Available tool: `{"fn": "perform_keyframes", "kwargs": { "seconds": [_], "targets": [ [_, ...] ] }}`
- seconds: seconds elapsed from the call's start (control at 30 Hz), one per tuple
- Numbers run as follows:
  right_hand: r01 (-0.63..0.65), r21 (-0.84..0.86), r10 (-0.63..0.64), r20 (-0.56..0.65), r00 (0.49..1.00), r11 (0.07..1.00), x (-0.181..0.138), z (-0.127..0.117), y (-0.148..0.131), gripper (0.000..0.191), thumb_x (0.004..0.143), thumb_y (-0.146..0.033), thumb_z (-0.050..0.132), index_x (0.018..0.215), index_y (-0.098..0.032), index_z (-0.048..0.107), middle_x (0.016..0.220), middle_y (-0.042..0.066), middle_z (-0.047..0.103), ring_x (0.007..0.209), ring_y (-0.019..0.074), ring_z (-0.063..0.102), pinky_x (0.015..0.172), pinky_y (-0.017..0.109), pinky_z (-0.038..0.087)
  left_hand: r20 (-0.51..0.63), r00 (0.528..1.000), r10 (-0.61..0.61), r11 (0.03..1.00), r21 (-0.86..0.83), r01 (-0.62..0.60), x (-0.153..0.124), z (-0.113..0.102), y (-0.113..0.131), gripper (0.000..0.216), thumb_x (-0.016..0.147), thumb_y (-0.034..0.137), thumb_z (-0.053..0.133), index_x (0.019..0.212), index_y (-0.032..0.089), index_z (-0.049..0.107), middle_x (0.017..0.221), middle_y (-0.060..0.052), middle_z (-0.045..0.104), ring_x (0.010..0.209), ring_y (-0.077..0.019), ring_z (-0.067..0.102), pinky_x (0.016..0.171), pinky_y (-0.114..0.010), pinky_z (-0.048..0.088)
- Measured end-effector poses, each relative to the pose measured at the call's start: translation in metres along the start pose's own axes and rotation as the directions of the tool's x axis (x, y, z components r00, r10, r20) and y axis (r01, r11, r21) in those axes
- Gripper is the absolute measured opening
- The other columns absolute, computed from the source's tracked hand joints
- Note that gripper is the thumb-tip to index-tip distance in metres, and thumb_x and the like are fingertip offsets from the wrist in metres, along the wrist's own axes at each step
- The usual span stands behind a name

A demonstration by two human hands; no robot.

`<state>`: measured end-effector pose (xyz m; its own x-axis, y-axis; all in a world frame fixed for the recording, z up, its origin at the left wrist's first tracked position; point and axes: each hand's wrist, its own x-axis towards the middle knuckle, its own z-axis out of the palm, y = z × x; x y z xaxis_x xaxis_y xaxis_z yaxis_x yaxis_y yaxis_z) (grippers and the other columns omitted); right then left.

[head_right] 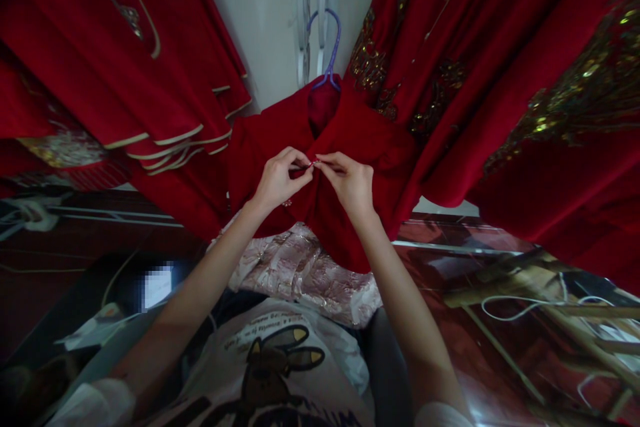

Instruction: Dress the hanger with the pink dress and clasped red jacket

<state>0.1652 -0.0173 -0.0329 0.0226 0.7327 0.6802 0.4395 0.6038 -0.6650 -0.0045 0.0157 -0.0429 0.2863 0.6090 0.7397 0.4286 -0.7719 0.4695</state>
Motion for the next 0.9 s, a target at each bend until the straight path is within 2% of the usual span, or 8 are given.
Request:
{"fn": "perform_keyframes", "kwargs": {
  "seconds": [0.13,0.33,0.63,0.8,0.9],
  "targets": [
    [-0.026,-0.010,0.026,-0.026,0.999,1.000,-0.001,0.002,-0.004,0.020,0.081,-0.027,0.073,0.098,-0.019,0.078,0.096,0.004,0.078,0.084,0.0204,0.075,0.082,0.033,0.062,0.029,1.000,-0.002,0.999,0.047,0.000,0.001,-0.002,0.002,0.004,0.084,0.018,0.061,0.087,0.017,0.059,0.087,-0.001,0.059,0.079,-0.0115,0.061,0.074,-0.024,0.055],
    [-0.081,0.087,0.082,-0.006,0.997,0.993,-0.003,0.003,-0.004,0.024,0.079,-0.026,0.075,0.101,-0.019,0.078,0.095,0.004,0.078,0.087,0.0212,0.075,0.085,0.035,0.063,0.067,0.998,0.001,0.997,0.071,-0.006,0.000,-0.004,0.006,0.004,0.084,0.018,0.061,0.086,0.017,0.057,0.087,-0.001,0.060,0.079,-0.0118,0.060,0.074,-0.024,0.054],
    [-0.205,0.256,0.199,0.050,0.979,0.945,0.000,0.001,0.003,0.028,0.070,-0.031,0.082,0.095,-0.017,0.077,0.094,0.006,0.078,0.087,0.0204,0.075,0.086,0.034,0.062,0.156,0.975,0.158,0.954,0.229,-0.192,0.003,-0.011,0.004,0.004,0.089,0.017,0.056,0.091,0.017,0.059,0.088,-0.003,0.063,0.079,-0.0139,0.060,0.072,-0.026,0.051],
    [-0.243,0.276,0.228,0.086,0.970,0.930,0.001,0.002,0.008,0.029,0.071,-0.031,0.079,0.095,-0.017,0.074,0.095,0.006,0.077,0.088,0.0189,0.073,0.087,0.034,0.060,0.235,0.946,0.224,0.905,0.310,-0.291,0.007,-0.013,0.004,0.010,0.092,0.018,0.051,0.089,0.016,0.061,0.090,-0.006,0.065,0.085,-0.0179,0.062,0.074,-0.029,0.051],
    [-0.197,0.225,0.192,0.046,0.980,0.954,0.002,0.007,0.011,0.024,0.072,-0.028,0.075,0.093,-0.017,0.069,0.093,0.005,0.074,0.085,0.0167,0.071,0.085,0.033,0.058,0.223,0.959,0.176,0.938,0.257,-0.232,0.004,-0.007,0.007,0.013,0.094,0.019,0.049,0.094,0.017,0.062,0.097,-0.007,0.065,0.094,-0.0196,0.062,0.079,-0.030,0.052]
  ]
}}
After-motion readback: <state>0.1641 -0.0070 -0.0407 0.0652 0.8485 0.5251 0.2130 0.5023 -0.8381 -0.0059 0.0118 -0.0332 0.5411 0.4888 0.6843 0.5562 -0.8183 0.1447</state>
